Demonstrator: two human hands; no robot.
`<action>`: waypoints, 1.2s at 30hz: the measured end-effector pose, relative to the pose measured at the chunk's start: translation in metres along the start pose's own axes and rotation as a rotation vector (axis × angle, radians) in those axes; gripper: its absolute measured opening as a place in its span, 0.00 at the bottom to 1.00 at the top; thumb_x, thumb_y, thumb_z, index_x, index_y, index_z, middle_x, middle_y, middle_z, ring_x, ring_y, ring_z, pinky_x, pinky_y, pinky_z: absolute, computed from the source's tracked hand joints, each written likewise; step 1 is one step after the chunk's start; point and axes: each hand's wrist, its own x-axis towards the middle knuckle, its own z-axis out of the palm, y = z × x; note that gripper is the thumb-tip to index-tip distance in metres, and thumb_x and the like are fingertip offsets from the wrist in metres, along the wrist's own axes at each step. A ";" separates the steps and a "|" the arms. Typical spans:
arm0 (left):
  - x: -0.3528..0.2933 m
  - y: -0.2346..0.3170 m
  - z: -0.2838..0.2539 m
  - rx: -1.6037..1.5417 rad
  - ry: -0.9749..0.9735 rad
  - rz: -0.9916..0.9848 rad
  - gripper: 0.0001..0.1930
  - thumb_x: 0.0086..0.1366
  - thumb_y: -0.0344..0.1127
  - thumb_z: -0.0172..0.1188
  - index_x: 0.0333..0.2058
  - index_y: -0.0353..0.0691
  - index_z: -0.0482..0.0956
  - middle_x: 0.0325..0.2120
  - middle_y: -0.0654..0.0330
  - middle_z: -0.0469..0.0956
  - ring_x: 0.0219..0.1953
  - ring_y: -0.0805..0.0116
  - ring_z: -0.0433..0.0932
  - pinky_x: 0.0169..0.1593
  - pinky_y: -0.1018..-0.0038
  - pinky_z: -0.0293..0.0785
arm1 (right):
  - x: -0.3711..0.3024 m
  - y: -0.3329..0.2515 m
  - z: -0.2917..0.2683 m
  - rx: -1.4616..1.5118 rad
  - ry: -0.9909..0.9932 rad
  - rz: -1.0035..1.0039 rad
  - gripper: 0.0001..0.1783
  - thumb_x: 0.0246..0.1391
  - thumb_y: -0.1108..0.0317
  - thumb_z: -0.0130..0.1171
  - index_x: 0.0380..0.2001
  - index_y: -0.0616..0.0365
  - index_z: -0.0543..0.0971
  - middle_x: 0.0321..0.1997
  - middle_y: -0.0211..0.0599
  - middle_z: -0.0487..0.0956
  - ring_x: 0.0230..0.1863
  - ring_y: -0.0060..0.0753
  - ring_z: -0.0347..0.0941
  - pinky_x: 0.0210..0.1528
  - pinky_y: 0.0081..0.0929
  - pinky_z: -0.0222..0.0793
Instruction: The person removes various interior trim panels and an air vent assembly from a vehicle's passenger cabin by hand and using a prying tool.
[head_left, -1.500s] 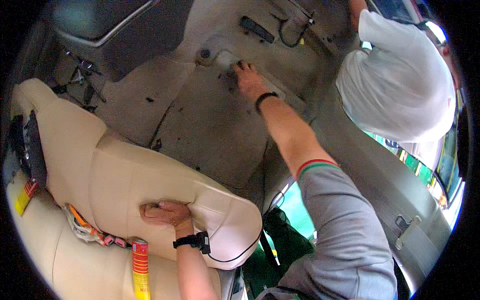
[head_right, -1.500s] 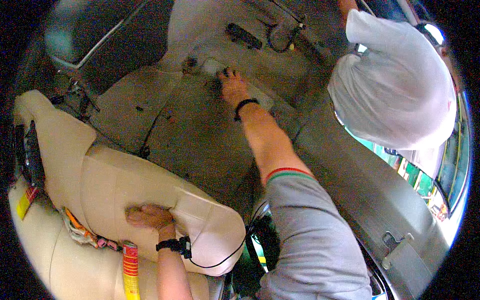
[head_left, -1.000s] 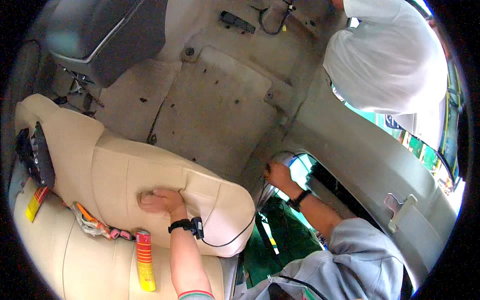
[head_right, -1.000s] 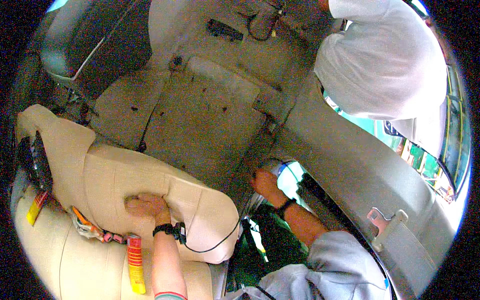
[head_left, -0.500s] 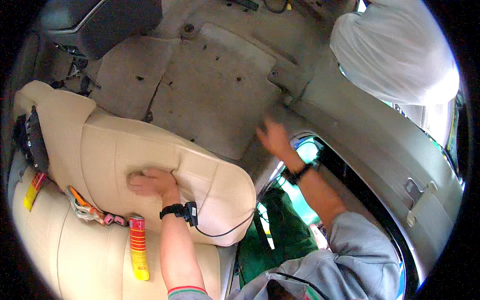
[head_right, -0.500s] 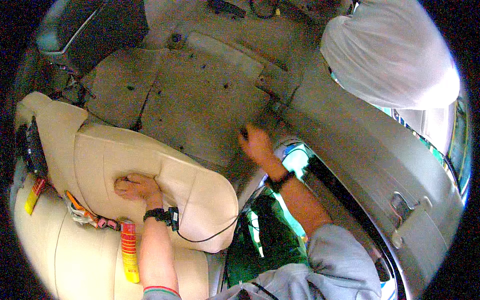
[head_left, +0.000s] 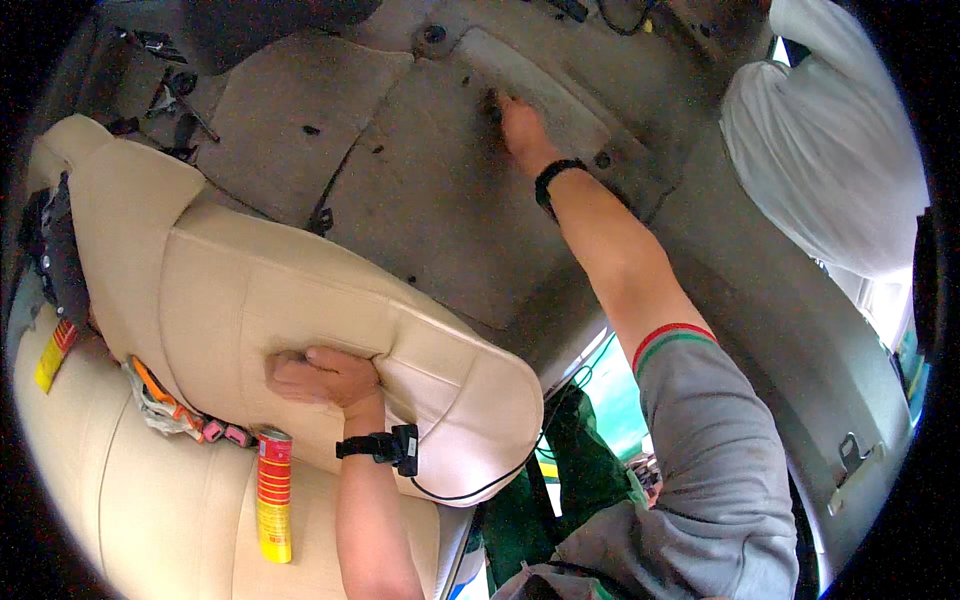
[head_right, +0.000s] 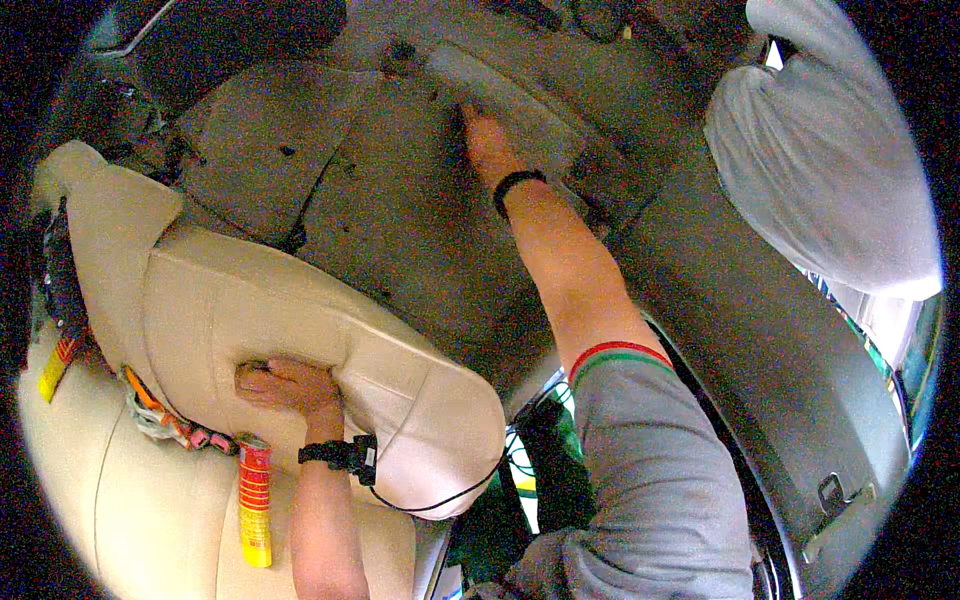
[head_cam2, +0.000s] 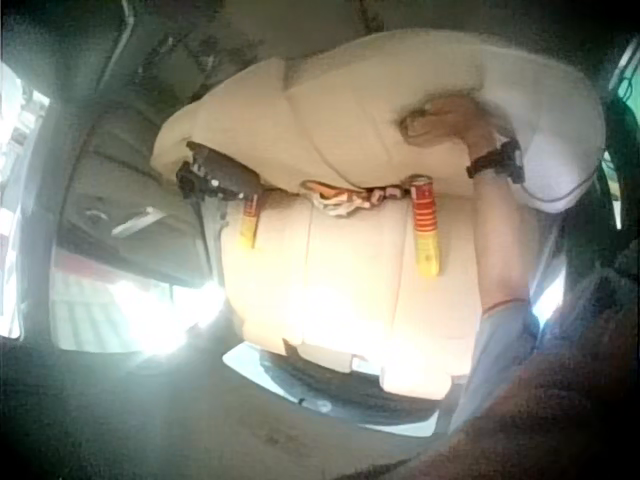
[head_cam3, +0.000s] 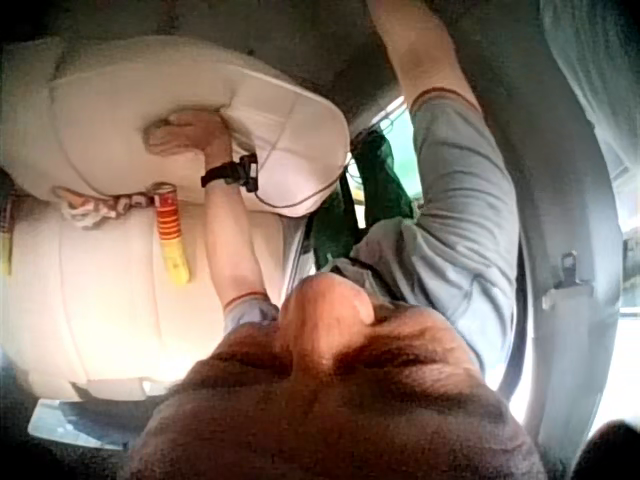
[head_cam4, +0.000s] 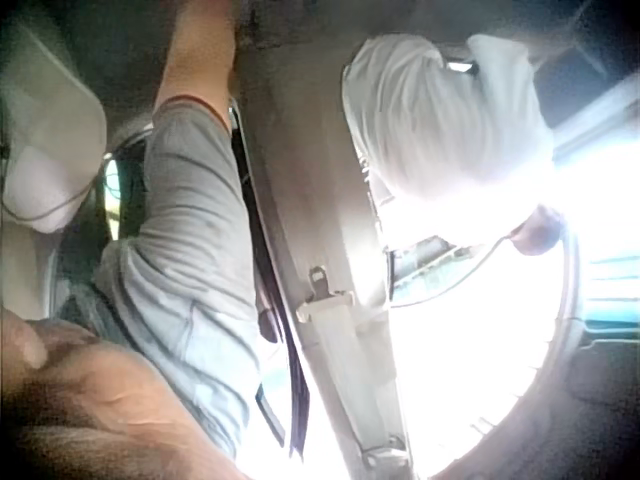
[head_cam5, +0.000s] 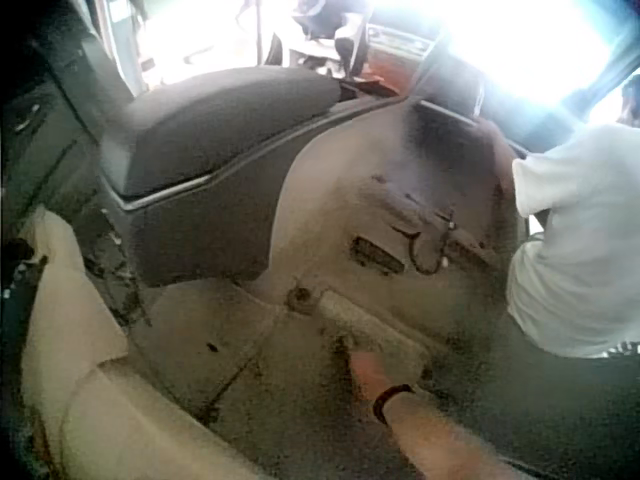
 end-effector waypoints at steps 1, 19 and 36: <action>-0.002 -0.003 0.001 0.029 -0.012 -0.019 0.22 0.70 0.45 0.40 0.43 0.26 0.63 0.47 0.37 0.64 0.48 0.40 0.63 0.55 0.45 0.57 | 0.004 -0.014 0.006 -0.021 0.006 0.033 0.16 0.57 0.68 0.57 0.45 0.67 0.73 0.46 0.58 0.78 0.48 0.63 0.75 0.46 0.46 0.73; -0.005 -0.002 0.002 -0.020 0.041 0.010 0.19 0.70 0.46 0.41 0.37 0.30 0.62 0.45 0.38 0.64 0.50 0.41 0.62 0.57 0.45 0.55 | 0.019 -0.064 0.054 -0.276 -0.291 -0.181 0.16 0.60 0.74 0.49 0.51 0.62 0.73 0.59 0.56 0.72 0.55 0.59 0.73 0.58 0.45 0.73; -0.001 0.000 -0.002 -0.070 0.000 0.035 0.13 0.63 0.40 0.46 0.36 0.34 0.62 0.47 0.37 0.63 0.51 0.41 0.62 0.56 0.46 0.54 | -0.034 -0.092 0.120 -0.235 -0.758 -0.305 0.16 0.61 0.67 0.52 0.49 0.60 0.77 0.38 0.46 0.81 0.40 0.44 0.78 0.45 0.41 0.73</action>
